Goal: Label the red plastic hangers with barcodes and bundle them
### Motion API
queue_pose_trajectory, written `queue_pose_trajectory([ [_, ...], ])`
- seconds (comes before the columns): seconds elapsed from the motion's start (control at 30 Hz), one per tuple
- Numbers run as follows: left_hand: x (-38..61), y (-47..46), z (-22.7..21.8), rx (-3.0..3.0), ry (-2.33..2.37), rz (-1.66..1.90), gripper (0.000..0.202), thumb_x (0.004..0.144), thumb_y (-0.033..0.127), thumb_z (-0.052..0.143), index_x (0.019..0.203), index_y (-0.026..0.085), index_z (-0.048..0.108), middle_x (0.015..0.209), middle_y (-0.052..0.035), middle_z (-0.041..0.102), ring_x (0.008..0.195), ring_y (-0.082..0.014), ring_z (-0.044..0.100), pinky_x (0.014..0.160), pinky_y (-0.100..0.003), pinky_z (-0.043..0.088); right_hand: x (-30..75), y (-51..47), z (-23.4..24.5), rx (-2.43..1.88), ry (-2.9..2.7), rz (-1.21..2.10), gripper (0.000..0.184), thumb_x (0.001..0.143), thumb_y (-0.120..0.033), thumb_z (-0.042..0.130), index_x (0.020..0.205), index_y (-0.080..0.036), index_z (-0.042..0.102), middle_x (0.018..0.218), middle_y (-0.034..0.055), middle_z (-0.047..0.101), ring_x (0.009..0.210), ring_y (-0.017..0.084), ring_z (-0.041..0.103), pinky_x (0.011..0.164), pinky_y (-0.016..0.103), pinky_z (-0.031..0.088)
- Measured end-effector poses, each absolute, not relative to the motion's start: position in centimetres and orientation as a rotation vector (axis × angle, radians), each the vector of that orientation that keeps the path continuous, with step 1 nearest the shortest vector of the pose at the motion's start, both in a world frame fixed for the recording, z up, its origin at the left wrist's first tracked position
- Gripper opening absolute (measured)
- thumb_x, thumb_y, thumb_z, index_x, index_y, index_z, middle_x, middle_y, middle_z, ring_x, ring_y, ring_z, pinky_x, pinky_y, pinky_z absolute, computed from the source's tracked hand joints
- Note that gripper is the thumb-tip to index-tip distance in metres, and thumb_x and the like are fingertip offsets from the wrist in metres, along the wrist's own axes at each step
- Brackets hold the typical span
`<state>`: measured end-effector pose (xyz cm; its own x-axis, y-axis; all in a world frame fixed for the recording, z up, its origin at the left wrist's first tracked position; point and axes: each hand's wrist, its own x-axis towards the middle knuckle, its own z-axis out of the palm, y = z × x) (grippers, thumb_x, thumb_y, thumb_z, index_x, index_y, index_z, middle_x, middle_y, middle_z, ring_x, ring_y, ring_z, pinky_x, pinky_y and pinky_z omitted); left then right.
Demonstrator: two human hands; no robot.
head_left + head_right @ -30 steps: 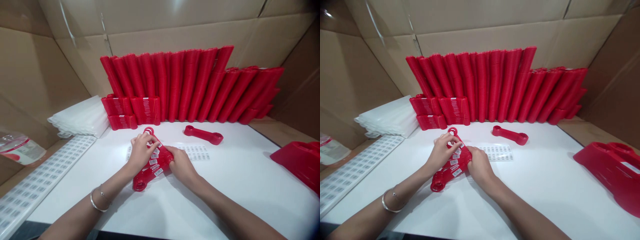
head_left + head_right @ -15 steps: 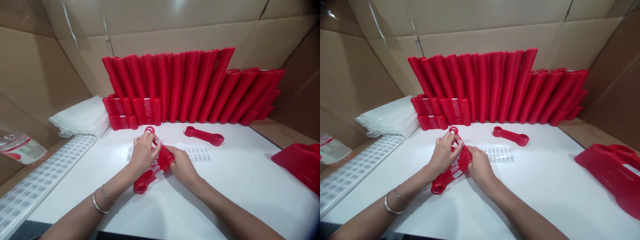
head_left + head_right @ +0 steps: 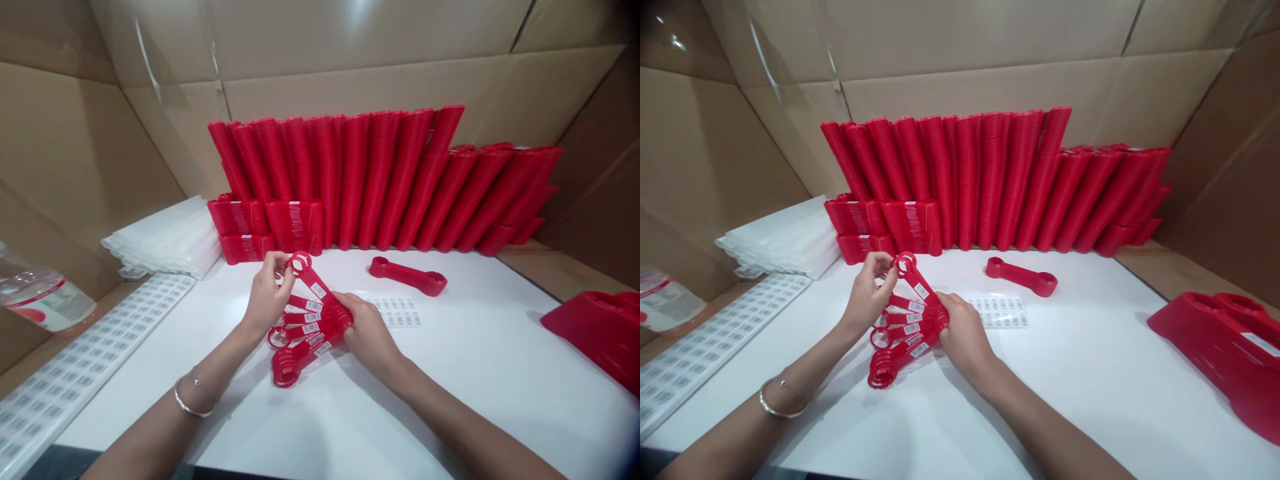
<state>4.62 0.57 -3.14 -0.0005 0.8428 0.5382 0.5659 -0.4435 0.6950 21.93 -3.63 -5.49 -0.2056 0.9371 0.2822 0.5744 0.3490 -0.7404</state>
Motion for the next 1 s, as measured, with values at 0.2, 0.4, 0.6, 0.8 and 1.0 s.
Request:
queue_pose_trajectory([
  [0.2, 4.1, 0.6, -4.0, 2.324, 1.324, 0.997, 0.026, 0.070, 0.005, 0.035, 0.086, 0.019, 0.050, 0.086, -0.0020, 0.058, 0.077, -0.0148, 0.054, 0.071, -0.029, 0.042, 23.3, -2.5, -5.2, -1.350, -1.814, 0.575, 0.066, 0.056, 0.004, 0.036, 0.113, -0.021, 0.057, 0.105, 0.0033, 0.061, 0.095, 0.017, 0.055, 0.084, 0.027, 0.043],
  [0.4, 5.1, -1.6, -2.7, 2.549, 1.227, 0.334, 0.027, 0.079, 0.041, 0.042, 0.093, 0.022, 0.054, 0.074, -0.0034, 0.062, 0.067, -0.0203, 0.055, 0.057, -0.028, 0.037, 24.0, -2.5, -4.8, -1.221, -1.894, 0.504, 0.060, 0.063, 0.003, 0.040, 0.116, -0.021, 0.054, 0.104, 0.0039, 0.061, 0.093, 0.017, 0.056, 0.082, 0.029, 0.044],
  [0.6, 6.9, -4.1, -2.9, 2.480, 1.224, 0.232, 0.041, 0.070, 0.038, 0.053, 0.107, 0.022, 0.044, 0.079, -0.0043, 0.063, 0.066, -0.0226, 0.057, 0.051, -0.026, 0.035, 23.8, -3.4, -4.4, -1.081, -1.933, 0.518, 0.058, 0.069, 0.000, 0.040, 0.121, -0.022, 0.049, 0.105, 0.0051, 0.058, 0.094, 0.017, 0.056, 0.081, 0.030, 0.045],
  [0.8, 7.9, -5.0, -3.8, 2.499, 1.167, 0.193, 0.034, 0.075, 0.021, 0.041, 0.109, 0.017, 0.043, 0.090, -0.0094, 0.061, 0.078, -0.0241, 0.058, 0.062, -0.029, 0.040, 24.9, -4.1, -5.2, -1.169, -1.970, 0.621, 0.057, 0.064, 0.002, 0.038, 0.112, -0.022, 0.056, 0.091, 0.0039, 0.061, 0.082, 0.017, 0.058, 0.071, 0.029, 0.047],
  [1.0, 7.5, -1.5, -1.8, 2.417, 1.154, 0.383, 0.037, 0.086, 0.045, 0.032, 0.105, 0.019, 0.052, 0.105, -0.0078, 0.054, 0.096, -0.0215, 0.051, 0.083, -0.034, 0.040, 31.1, -3.6, -4.0, -1.224, -1.888, 0.561, 0.037, 0.070, -0.011, 0.049, 0.104, -0.020, 0.060, 0.106, 0.0069, 0.062, 0.099, 0.024, 0.056, 0.086, 0.036, 0.044],
])
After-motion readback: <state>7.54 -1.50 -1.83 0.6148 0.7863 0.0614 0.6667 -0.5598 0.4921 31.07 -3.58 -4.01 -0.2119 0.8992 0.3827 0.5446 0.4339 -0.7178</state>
